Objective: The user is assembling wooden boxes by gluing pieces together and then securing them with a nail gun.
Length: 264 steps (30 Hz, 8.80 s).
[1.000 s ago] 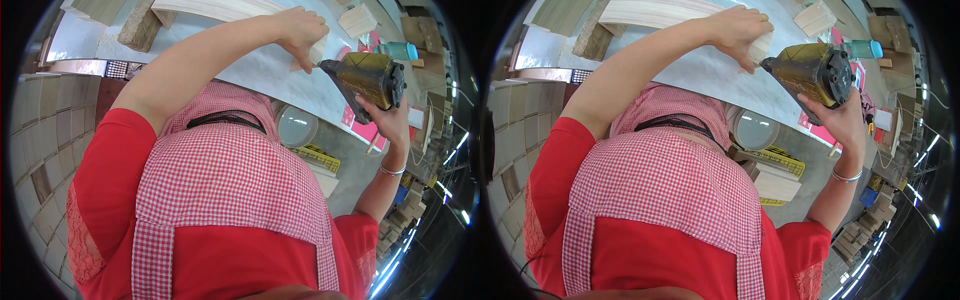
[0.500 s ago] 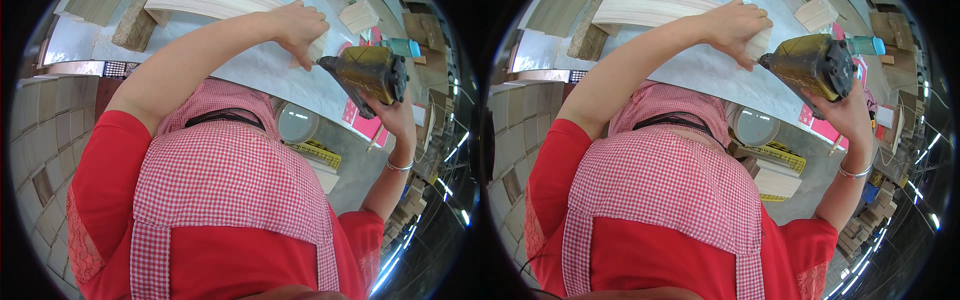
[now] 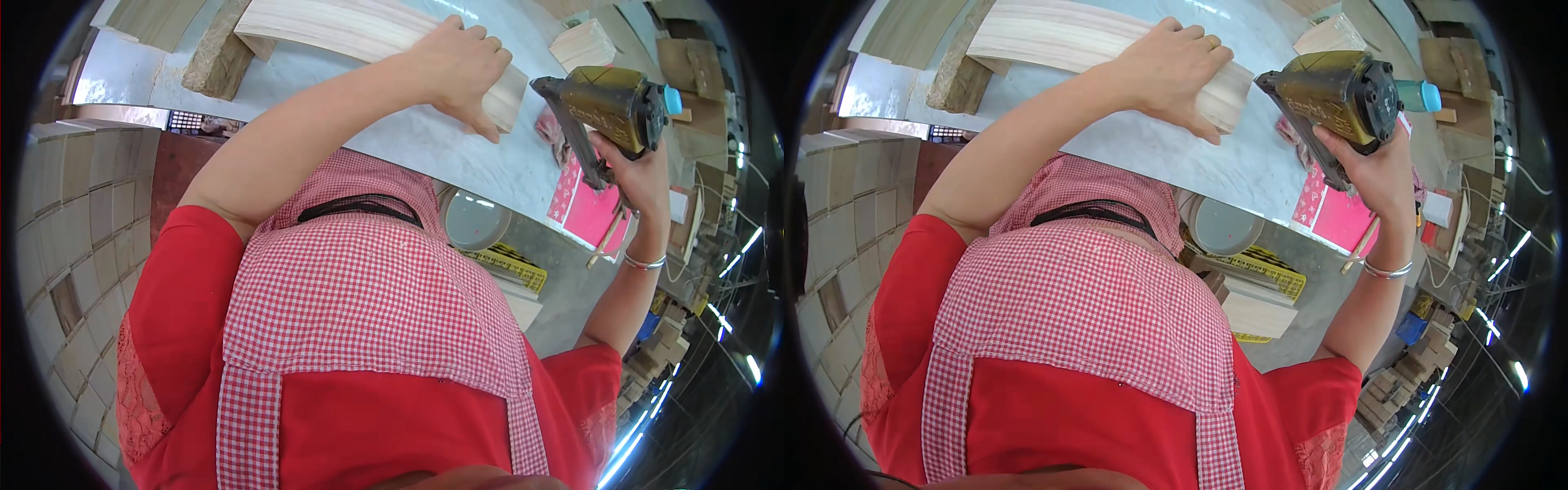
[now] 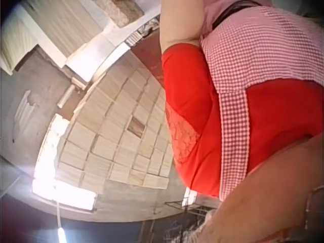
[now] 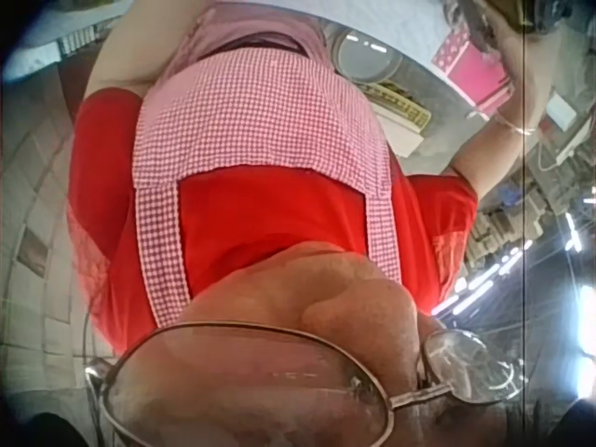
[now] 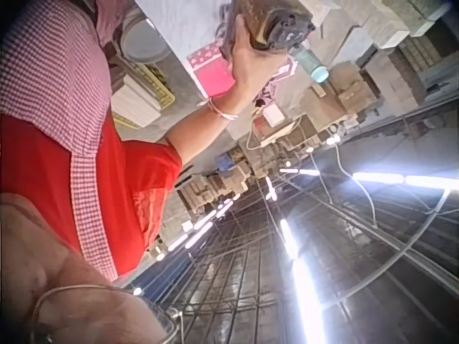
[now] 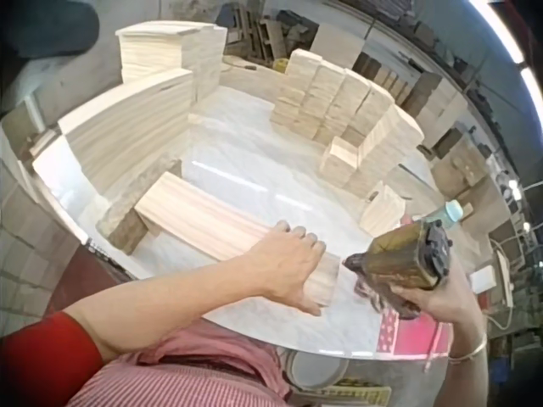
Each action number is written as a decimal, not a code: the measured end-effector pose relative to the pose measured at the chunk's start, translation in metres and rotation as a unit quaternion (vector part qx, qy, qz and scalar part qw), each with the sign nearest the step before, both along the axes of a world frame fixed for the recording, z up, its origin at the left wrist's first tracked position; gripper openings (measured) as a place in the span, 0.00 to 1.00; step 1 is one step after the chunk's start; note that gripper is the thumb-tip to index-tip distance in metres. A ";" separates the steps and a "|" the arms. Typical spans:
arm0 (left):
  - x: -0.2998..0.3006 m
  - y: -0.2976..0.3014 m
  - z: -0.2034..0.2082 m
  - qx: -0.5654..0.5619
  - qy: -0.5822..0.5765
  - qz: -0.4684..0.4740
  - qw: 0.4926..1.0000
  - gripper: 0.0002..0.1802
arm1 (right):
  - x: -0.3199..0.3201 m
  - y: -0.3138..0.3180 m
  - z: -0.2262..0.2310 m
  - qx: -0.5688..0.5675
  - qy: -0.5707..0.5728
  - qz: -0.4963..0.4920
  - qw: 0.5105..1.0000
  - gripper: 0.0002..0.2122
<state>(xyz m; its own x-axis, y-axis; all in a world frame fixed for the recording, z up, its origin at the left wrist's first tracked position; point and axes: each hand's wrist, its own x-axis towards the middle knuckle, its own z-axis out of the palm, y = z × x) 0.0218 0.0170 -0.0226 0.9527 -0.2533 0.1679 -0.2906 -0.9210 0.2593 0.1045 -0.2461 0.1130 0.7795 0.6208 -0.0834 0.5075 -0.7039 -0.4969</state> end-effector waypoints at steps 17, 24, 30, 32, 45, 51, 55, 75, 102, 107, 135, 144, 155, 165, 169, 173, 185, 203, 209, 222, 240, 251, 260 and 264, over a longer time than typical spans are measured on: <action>0.001 0.000 -0.002 -0.025 -0.012 -0.008 1.000 0.54 | 0.019 0.010 -0.001 -0.016 0.047 -0.034 0.998 0.19; 0.001 0.000 -0.002 -0.016 -0.014 -0.012 1.000 0.56 | 0.014 0.013 -0.002 -0.018 0.049 -0.063 0.997 0.17; -0.006 0.023 -0.003 -0.033 -0.115 0.016 0.993 0.45 | 0.008 -0.041 -0.017 -0.019 0.021 -0.208 0.978 0.19; -0.011 0.046 0.010 -0.029 -0.053 0.036 0.998 0.39 | 0.011 -0.083 -0.025 -0.034 0.032 -0.262 0.964 0.21; -0.053 0.021 -0.062 -0.014 -0.205 -0.031 0.978 0.07 | -0.013 -0.247 -0.215 -0.333 -0.268 -0.322 0.845 0.37; -0.063 0.010 -0.083 -0.090 -0.125 -0.058 0.986 0.15 | -0.015 -0.214 -0.199 -0.209 -0.278 -0.404 0.846 0.24; -0.064 0.007 -0.084 -0.088 -0.046 -0.020 0.995 0.31 | 0.029 -0.171 -0.190 0.049 -0.362 -0.342 0.866 0.24; -0.045 0.005 -0.092 -0.007 0.008 0.015 1.000 0.44 | 0.064 -0.080 -0.165 0.553 -0.138 -0.385 0.726 0.27; -0.057 0.021 -0.111 -0.084 -0.043 0.077 0.993 0.40 | -0.091 0.139 -0.131 0.421 0.098 -0.022 0.902 0.30; -0.055 0.020 -0.114 -0.084 -0.039 0.085 0.992 0.39 | -0.099 0.150 -0.128 0.415 0.135 -0.022 0.899 0.29; -0.056 0.019 -0.105 -0.043 0.012 0.074 0.996 0.43 | -0.062 0.199 -0.125 0.430 0.042 -0.100 0.896 0.22; -0.053 0.045 -0.113 0.000 -0.010 0.055 0.998 0.44 | -0.040 0.094 -0.099 0.592 0.077 -0.151 0.788 0.26; -0.054 0.063 -0.098 0.038 -0.020 0.053 0.998 0.43 | -0.074 -0.063 -0.107 0.477 -0.061 -0.287 0.828 0.32; -0.055 0.063 -0.098 0.044 -0.016 0.054 0.997 0.43 | -0.075 -0.075 -0.113 0.441 -0.012 -0.283 0.852 0.27; -0.054 0.063 -0.096 0.046 -0.008 0.054 0.997 0.43 | -0.066 -0.069 -0.112 0.437 -0.054 -0.260 0.859 0.23; -0.054 0.062 -0.095 0.048 -0.003 0.053 0.997 0.43 | -0.053 -0.059 -0.113 0.435 -0.054 -0.266 0.859 0.20; -0.054 0.061 -0.092 0.045 0.014 0.060 0.997 0.44 | -0.027 -0.043 -0.113 0.432 -0.066 -0.282 0.854 0.20; -0.072 0.057 -0.070 -0.054 0.021 0.071 0.996 0.42 | 0.118 -0.136 -0.228 0.263 -0.208 -0.383 0.860 0.23; -0.107 0.142 0.023 0.006 -0.183 0.196 0.963 0.36 | 0.189 -0.136 -0.255 0.155 -0.245 -0.373 0.881 0.24; -0.101 0.400 0.119 0.007 0.156 0.568 0.808 0.59 | 0.129 -0.152 -0.207 0.112 -0.261 -0.318 0.905 0.24; -0.097 0.158 0.069 0.219 -0.494 0.101 0.835 0.19 | -0.056 0.087 -0.082 0.527 0.237 -0.127 0.806 0.22; -0.070 0.071 0.068 0.070 -0.280 0.031 0.957 0.42 | -0.084 0.080 -0.094 0.604 0.173 -0.161 0.762 0.13; -0.006 -0.012 0.086 -0.054 -0.137 -0.101 0.984 0.49 | -0.093 0.078 -0.108 0.591 0.114 -0.182 0.778 0.12; -0.001 -0.024 0.081 -0.069 -0.118 -0.107 0.985 0.48 | -0.098 0.067 -0.115 0.589 0.168 -0.200 0.765 0.11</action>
